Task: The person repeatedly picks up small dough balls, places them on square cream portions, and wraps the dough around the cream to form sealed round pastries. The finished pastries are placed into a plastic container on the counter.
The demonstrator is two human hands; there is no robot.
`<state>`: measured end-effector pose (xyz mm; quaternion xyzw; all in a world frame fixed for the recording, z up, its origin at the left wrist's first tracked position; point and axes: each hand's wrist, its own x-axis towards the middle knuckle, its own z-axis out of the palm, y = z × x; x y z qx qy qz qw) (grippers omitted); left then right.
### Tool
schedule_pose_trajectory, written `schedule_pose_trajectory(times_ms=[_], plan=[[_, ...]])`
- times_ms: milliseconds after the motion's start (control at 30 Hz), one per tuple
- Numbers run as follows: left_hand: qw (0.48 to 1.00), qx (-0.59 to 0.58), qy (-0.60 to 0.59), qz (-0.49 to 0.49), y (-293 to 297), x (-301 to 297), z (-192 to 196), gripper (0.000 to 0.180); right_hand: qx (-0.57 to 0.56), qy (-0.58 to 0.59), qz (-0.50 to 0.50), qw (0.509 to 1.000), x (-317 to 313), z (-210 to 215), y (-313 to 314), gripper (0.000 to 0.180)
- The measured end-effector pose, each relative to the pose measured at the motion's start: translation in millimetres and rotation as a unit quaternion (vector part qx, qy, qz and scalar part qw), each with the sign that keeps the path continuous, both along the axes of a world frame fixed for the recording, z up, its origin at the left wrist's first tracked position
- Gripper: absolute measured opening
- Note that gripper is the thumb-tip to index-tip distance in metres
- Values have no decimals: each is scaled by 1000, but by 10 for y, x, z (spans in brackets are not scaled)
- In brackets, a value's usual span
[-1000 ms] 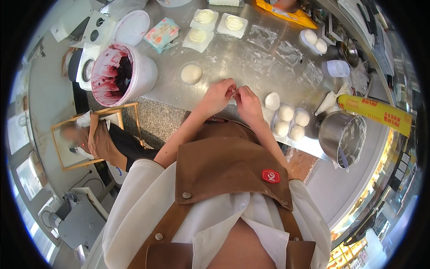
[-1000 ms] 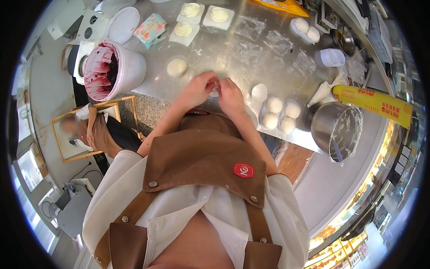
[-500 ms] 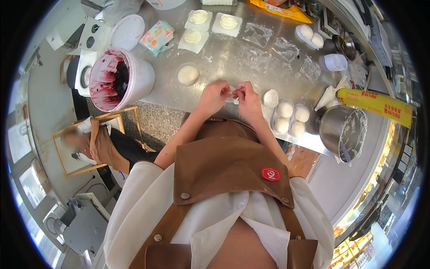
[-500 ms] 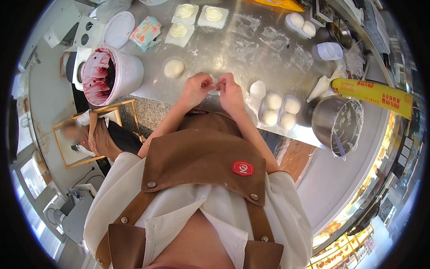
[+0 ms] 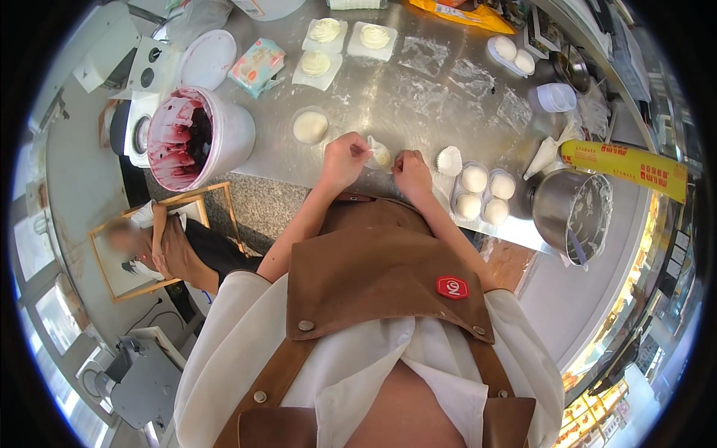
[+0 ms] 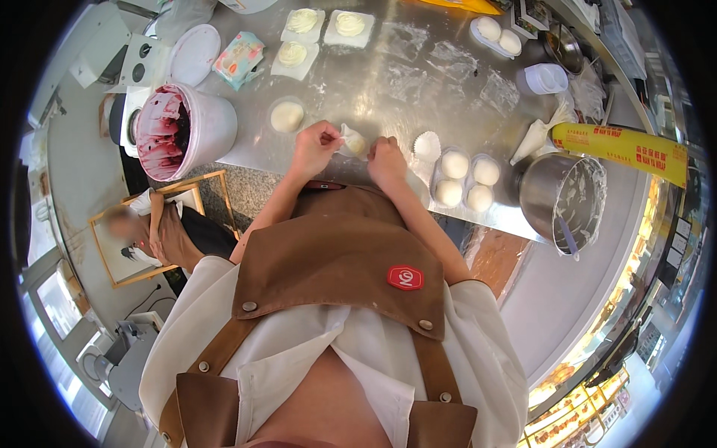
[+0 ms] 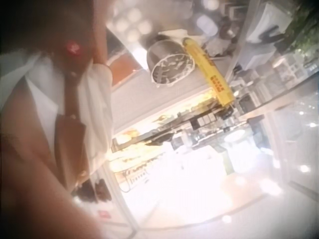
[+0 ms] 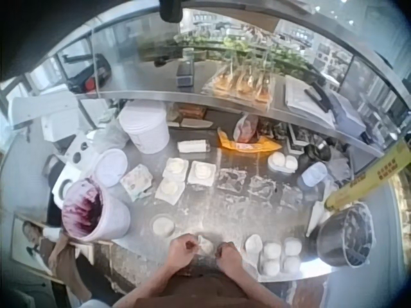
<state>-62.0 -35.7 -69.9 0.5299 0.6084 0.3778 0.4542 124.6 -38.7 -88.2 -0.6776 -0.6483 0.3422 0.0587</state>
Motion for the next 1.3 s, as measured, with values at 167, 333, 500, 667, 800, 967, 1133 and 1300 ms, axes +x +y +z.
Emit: schedule_pose_trajectory(times_ms=[167, 333, 500, 667, 800, 967, 1133, 1300], plan=[[1000, -9, 10, 11, -9, -11, -31, 11, 37, -63, 9, 997, -83, 91, -29, 19], [999, -23, 9, 28, -7, -35, -16, 11, 66, 5, -19, 998, 14, -106, -39, 18], [996, -15, 27, 87, -5, -193, -54, 12, 36, 160, -195, 967, 297, -127, 21, 7], [996, -29, 22, 79, 47, -210, 78, 11, 145, 70, -141, 977, 265, 99, 81, 7], [1000, 24, 14, 10, 115, -66, 276, 10, 102, 234, -175, 951, 33, 225, 170, 6], [995, 50, 58, -71, 179, 101, 418, 10, 24, 400, -182, 898, -206, 274, 236, 6], [999, 14, 22, -46, 159, 185, 314, 9, 23, 389, -161, 907, -211, 198, 195, 9], [998, -29, -51, 6, 120, 173, 130, 9, 75, 327, -90, 938, -244, 349, 121, 16]])
